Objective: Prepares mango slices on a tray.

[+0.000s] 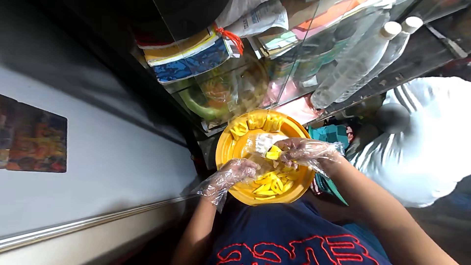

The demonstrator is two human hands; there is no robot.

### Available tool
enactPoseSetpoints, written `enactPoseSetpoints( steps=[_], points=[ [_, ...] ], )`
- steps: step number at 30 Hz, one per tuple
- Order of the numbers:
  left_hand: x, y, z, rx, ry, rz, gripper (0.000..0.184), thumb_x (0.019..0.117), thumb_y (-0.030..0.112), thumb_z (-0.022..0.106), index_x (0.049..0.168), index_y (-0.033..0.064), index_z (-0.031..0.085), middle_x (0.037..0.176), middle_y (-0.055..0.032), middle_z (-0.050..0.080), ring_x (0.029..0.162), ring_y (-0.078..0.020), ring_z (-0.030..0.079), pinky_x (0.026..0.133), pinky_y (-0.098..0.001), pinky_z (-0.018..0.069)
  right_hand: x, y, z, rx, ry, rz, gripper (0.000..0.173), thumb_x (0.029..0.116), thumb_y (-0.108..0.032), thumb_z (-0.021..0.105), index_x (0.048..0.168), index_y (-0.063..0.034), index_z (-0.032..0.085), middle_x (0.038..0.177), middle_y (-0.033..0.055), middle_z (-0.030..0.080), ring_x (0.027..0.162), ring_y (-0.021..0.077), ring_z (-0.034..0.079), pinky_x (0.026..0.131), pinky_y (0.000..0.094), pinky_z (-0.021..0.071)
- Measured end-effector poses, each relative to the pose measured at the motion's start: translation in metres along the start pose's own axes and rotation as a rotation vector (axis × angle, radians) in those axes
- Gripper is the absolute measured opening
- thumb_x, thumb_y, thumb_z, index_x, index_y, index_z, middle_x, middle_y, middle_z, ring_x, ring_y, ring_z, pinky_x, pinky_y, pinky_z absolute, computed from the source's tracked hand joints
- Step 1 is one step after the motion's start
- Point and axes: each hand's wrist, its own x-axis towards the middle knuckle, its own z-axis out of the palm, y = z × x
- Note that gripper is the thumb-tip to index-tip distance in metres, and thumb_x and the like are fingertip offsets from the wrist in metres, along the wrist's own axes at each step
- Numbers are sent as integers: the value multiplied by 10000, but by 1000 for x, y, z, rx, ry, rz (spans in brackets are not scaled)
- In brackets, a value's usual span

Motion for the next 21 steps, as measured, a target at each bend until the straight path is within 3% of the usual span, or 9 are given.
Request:
enactPoseSetpoints(
  steps=[2, 6, 9, 15, 17, 19, 21],
  points=[
    [-1, 4, 1, 0, 3, -2, 251, 978, 38, 604, 1216, -35, 632, 1011, -91, 686, 849, -81, 644, 797, -256, 546, 0, 0, -2, -33, -19, -14, 253, 902, -55, 587, 1152, -82, 622, 751, -30, 628, 602, 23, 579, 566, 165, 507],
    [-3, 9, 4, -13, 12, 10, 262, 951, 45, 643, 1204, -18, 625, 1007, -21, 670, 858, -7, 632, 802, -188, 533, 1, -1, -2, -25, -34, -46, 283, 892, -20, 571, 1165, -84, 614, 756, -33, 644, 597, 24, 591, 560, 167, 517],
    [-4, 8, 6, -34, 25, 43, 293, 932, 52, 659, 1211, -28, 617, 1036, -17, 675, 893, 11, 634, 830, -174, 531, -1, -2, -2, 49, -30, -66, 289, 874, -14, 568, 1146, -90, 626, 743, -38, 652, 596, 25, 601, 556, 167, 519],
    [0, 8, 4, 87, 30, 0, 311, 928, 61, 689, 1221, -24, 627, 1068, -86, 692, 937, -79, 653, 871, -261, 538, -2, -3, -2, 118, -116, -97, 216, 854, -41, 570, 1033, -130, 654, 708, -55, 652, 578, 15, 605, 536, 157, 518],
    [0, 10, 3, 88, 7, 8, 335, 930, 78, 700, 1236, -31, 621, 1083, -117, 697, 949, -107, 656, 886, -288, 534, -3, -3, -1, 103, -133, -87, 228, 848, -55, 586, 1043, -140, 666, 708, -68, 665, 589, 8, 612, 550, 153, 519],
    [0, 14, 4, 87, -8, -13, 353, 935, 105, 702, 1250, -27, 612, 1122, -106, 685, 965, -72, 644, 893, -250, 523, -5, -6, 4, 59, -116, -86, 256, 852, -20, 578, 1065, -124, 674, 703, -77, 670, 580, -1, 606, 552, 146, 516],
    [1, 16, 5, 74, -10, -25, 344, 929, 91, 709, 1237, -30, 612, 1112, -97, 683, 947, -55, 643, 875, -232, 527, -7, -16, 11, -57, -51, -27, 264, 874, 25, 590, 1111, -66, 661, 703, -48, 648, 569, 7, 582, 543, 149, 495]
  ],
)
